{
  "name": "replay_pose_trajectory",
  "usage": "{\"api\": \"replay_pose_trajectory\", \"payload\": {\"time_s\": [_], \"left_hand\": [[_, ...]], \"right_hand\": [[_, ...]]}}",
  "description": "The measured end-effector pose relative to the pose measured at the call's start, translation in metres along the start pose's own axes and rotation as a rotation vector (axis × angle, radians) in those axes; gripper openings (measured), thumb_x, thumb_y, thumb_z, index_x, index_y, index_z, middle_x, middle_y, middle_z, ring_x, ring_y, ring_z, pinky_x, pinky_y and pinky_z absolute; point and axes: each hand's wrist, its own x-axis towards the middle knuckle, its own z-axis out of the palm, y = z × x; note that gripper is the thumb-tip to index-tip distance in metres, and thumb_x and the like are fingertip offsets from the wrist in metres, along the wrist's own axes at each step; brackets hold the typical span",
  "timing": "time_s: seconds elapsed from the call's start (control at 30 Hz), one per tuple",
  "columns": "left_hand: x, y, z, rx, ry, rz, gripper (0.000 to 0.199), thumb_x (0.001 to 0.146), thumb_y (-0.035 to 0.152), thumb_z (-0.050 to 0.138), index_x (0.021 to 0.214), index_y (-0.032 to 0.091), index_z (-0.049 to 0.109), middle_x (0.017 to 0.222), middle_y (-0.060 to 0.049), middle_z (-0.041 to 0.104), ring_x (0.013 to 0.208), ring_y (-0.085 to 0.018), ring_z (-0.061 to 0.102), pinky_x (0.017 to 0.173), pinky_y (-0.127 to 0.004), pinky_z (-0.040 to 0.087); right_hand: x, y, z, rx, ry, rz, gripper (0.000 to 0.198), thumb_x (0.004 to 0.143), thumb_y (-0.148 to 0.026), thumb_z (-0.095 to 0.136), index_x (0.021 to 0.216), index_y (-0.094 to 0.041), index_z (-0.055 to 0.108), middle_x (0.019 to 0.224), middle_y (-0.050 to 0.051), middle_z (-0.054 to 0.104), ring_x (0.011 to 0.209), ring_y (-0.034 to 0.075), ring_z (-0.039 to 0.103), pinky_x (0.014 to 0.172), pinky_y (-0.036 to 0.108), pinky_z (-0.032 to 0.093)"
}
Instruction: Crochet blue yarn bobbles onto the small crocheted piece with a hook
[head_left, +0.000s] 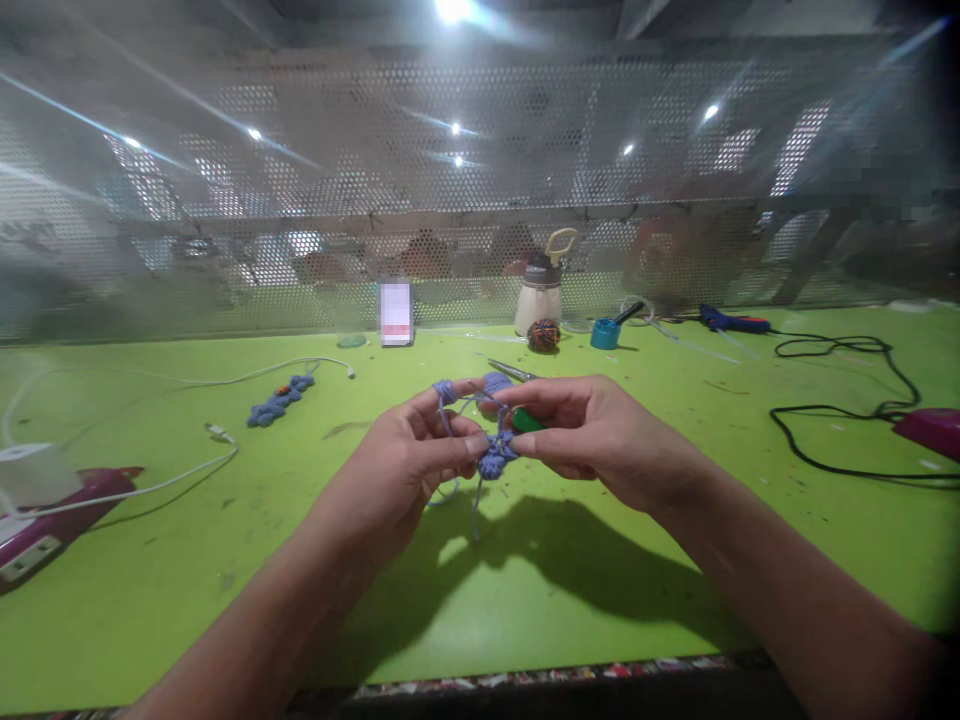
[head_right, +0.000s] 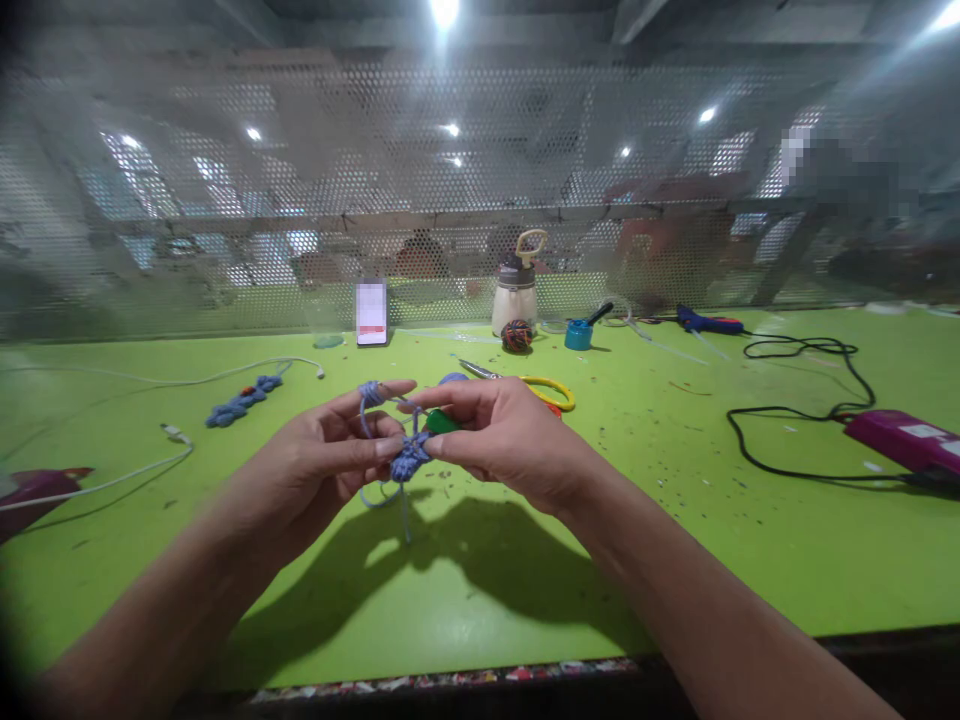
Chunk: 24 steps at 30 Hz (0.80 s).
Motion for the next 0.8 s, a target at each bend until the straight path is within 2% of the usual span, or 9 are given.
{"api": "replay_pose_trajectory", "payload": {"time_s": [0.2, 0.8], "left_hand": [[0.0001, 0.0001, -0.0007, 0.027, 0.009, -0.008, 0.055, 0.062, 0.01, 0.08, 0.116, 0.014, 0.067, 0.071, 0.0, 0.061, 0.062, -0.011, 0.051, 0.058, -0.026, 0.035], [-0.0029, 0.0035, 0.0004, 0.135, -0.034, -0.017, 0.074, 0.063, 0.02, 0.084, 0.13, 0.017, 0.054, 0.076, -0.001, 0.062, 0.068, -0.013, 0.054, 0.061, -0.027, 0.038]], "right_hand": [[0.0009, 0.0008, -0.0013, 0.007, -0.009, 0.0, 0.034, 0.066, -0.011, 0.076, 0.1, -0.013, 0.075, 0.069, 0.0, 0.061, 0.042, 0.001, 0.029, 0.038, 0.02, 0.018], [0.0006, 0.0022, -0.0053, -0.014, -0.033, -0.019, 0.03, 0.071, -0.015, 0.076, 0.101, -0.014, 0.073, 0.064, -0.002, 0.055, 0.042, 0.001, 0.031, 0.038, 0.019, 0.017]]}}
